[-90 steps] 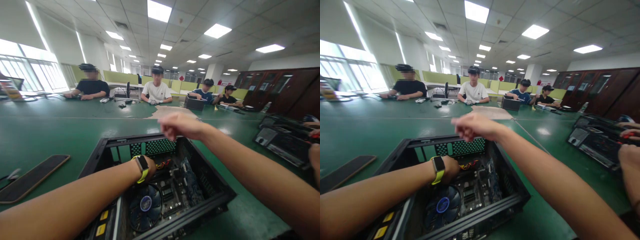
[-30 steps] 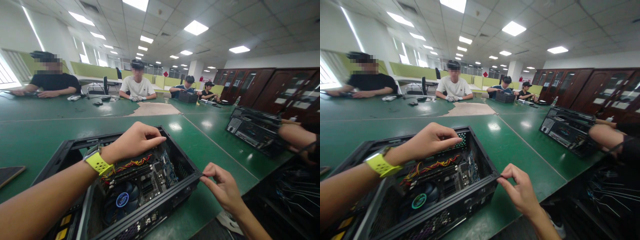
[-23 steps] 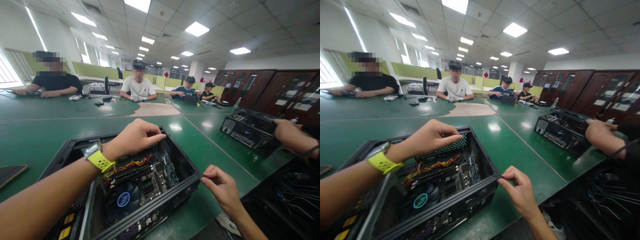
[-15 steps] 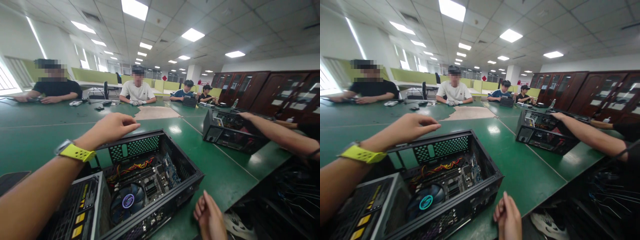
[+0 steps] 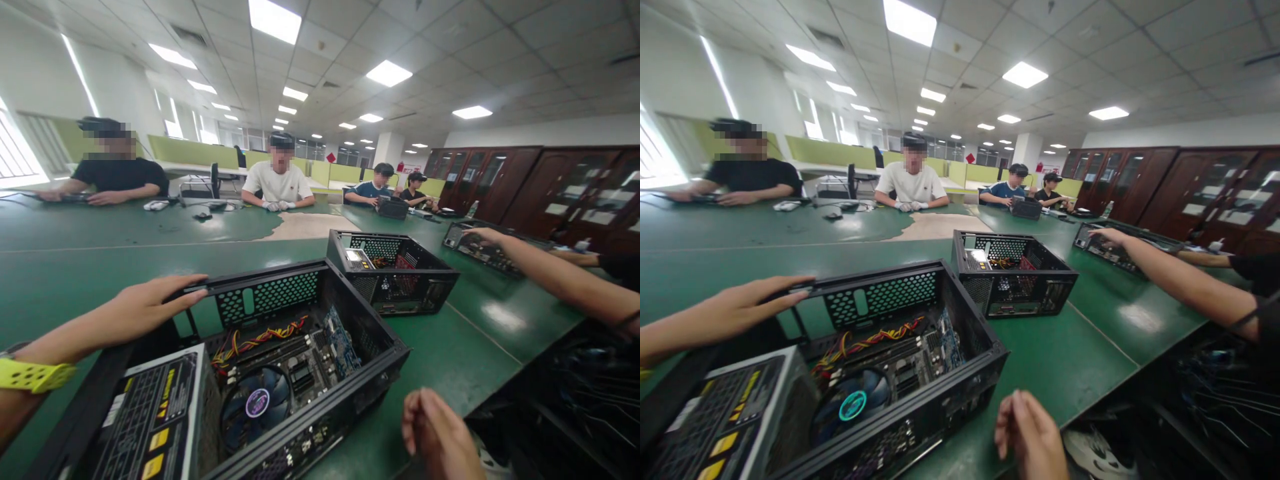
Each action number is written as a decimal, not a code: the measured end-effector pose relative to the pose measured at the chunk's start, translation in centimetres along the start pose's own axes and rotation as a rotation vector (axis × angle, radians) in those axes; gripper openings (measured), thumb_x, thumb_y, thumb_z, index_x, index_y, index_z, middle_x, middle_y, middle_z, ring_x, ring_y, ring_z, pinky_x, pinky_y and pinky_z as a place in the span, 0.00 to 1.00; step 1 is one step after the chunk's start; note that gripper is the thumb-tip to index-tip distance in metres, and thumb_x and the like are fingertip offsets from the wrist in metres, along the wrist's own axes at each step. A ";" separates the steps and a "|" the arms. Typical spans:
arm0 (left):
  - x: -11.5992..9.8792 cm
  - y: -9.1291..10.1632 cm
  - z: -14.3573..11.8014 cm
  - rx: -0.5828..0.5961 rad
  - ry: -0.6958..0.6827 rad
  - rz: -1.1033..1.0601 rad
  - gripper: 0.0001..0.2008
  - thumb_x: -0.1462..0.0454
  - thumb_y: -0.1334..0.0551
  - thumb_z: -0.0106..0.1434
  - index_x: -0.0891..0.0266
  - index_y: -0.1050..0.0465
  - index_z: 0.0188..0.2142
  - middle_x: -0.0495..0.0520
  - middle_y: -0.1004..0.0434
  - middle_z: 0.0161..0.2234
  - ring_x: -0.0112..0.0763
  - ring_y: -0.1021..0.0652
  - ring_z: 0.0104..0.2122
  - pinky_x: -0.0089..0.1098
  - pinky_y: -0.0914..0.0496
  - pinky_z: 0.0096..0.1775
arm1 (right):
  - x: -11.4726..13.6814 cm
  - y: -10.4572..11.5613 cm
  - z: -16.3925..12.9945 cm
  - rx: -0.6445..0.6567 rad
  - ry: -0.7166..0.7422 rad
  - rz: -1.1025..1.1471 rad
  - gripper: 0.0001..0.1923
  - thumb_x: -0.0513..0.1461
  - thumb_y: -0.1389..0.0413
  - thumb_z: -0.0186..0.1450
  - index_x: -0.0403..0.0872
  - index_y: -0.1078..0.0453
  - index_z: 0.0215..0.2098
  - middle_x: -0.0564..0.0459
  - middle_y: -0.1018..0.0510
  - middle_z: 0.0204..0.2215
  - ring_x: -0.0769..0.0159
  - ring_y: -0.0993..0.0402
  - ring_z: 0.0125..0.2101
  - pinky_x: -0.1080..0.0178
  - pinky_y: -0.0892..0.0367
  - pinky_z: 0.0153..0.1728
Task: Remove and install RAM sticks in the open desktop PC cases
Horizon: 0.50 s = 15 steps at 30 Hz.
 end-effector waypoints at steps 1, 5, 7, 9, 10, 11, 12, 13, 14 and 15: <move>0.0 -0.1 0.0 -0.009 0.007 -0.017 0.38 0.38 0.59 0.59 0.59 0.40 0.58 0.51 0.34 0.57 0.38 0.34 0.56 0.33 0.45 0.58 | 0.1 0.3 1.3 -0.002 -0.067 0.094 0.20 0.53 0.50 0.64 0.46 0.33 0.28 0.53 0.31 0.23 0.69 0.35 0.21 0.66 0.38 0.19; 0.3 -0.1 0.0 -0.048 0.033 -0.055 0.35 0.38 0.57 0.59 0.53 0.40 0.57 0.44 0.35 0.58 0.36 0.34 0.56 0.34 0.46 0.59 | 0.5 0.4 4.8 0.115 -0.168 0.251 0.19 0.51 0.42 0.60 0.45 0.37 0.23 0.58 0.38 0.18 0.73 0.41 0.19 0.68 0.41 0.22; 0.6 -0.2 -0.1 -0.058 0.057 -0.077 0.32 0.39 0.54 0.60 0.51 0.39 0.56 0.42 0.35 0.57 0.36 0.34 0.56 0.35 0.46 0.59 | 0.0 0.4 5.5 0.160 -0.193 0.314 0.21 0.52 0.44 0.61 0.45 0.38 0.22 0.61 0.43 0.16 0.75 0.46 0.17 0.69 0.45 0.19; 1.1 -0.4 0.0 -0.063 0.082 -0.112 0.30 0.40 0.52 0.60 0.49 0.38 0.55 0.39 0.34 0.56 0.37 0.33 0.55 0.35 0.46 0.60 | -0.7 0.5 5.7 0.202 -0.213 0.346 0.22 0.55 0.46 0.60 0.46 0.38 0.23 0.62 0.46 0.15 0.75 0.50 0.16 0.69 0.48 0.18; 1.3 -0.5 0.1 -0.065 0.090 -0.130 0.28 0.41 0.51 0.60 0.48 0.38 0.55 0.37 0.34 0.56 0.37 0.33 0.55 0.35 0.46 0.60 | -1.1 0.6 5.9 0.207 -0.214 0.335 0.22 0.56 0.46 0.60 0.46 0.38 0.22 0.62 0.48 0.15 0.76 0.52 0.15 0.68 0.49 0.18; 1.6 -0.6 0.1 -0.070 0.095 -0.147 0.26 0.42 0.49 0.60 0.45 0.38 0.54 0.34 0.33 0.56 0.36 0.32 0.54 0.36 0.46 0.60 | -1.4 0.7 6.0 0.197 -0.211 0.309 0.23 0.56 0.45 0.58 0.47 0.38 0.22 0.62 0.48 0.15 0.75 0.53 0.15 0.68 0.50 0.17; 1.9 -0.7 0.2 -0.074 0.089 -0.163 0.24 0.43 0.48 0.60 0.42 0.38 0.54 0.31 0.34 0.55 0.36 0.32 0.54 0.37 0.47 0.60 | -1.6 0.8 6.3 0.176 -0.196 0.276 0.23 0.57 0.43 0.56 0.48 0.38 0.21 0.62 0.48 0.15 0.75 0.53 0.14 0.68 0.50 0.17; 2.1 -0.9 0.3 -0.077 0.075 -0.178 0.22 0.44 0.47 0.60 0.39 0.39 0.54 0.27 0.34 0.55 0.36 0.32 0.54 0.38 0.47 0.60 | -1.6 0.9 6.6 0.138 -0.164 0.248 0.23 0.58 0.41 0.52 0.49 0.38 0.20 0.60 0.47 0.16 0.73 0.52 0.15 0.67 0.49 0.17; 2.4 -1.0 0.4 -0.080 0.067 -0.188 0.21 0.45 0.47 0.61 0.35 0.40 0.53 0.24 0.35 0.54 0.35 0.33 0.54 0.39 0.47 0.60 | -1.6 0.9 6.9 0.104 -0.127 0.231 0.23 0.59 0.39 0.48 0.50 0.37 0.20 0.59 0.44 0.17 0.72 0.49 0.16 0.66 0.47 0.18; 2.7 -1.1 0.4 -0.083 0.057 -0.196 0.19 0.46 0.47 0.61 0.32 0.41 0.53 0.21 0.35 0.54 0.35 0.33 0.54 0.40 0.48 0.60 | -1.5 0.8 7.2 0.064 -0.079 0.218 0.24 0.60 0.38 0.43 0.52 0.36 0.20 0.58 0.40 0.19 0.69 0.45 0.18 0.64 0.45 0.19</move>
Point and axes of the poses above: each hand's wrist, its own z-axis towards the middle knuckle, its own y-axis out of the back of the hand, x = y × z, the point moved 5 cm from there along z, towards the middle knuckle
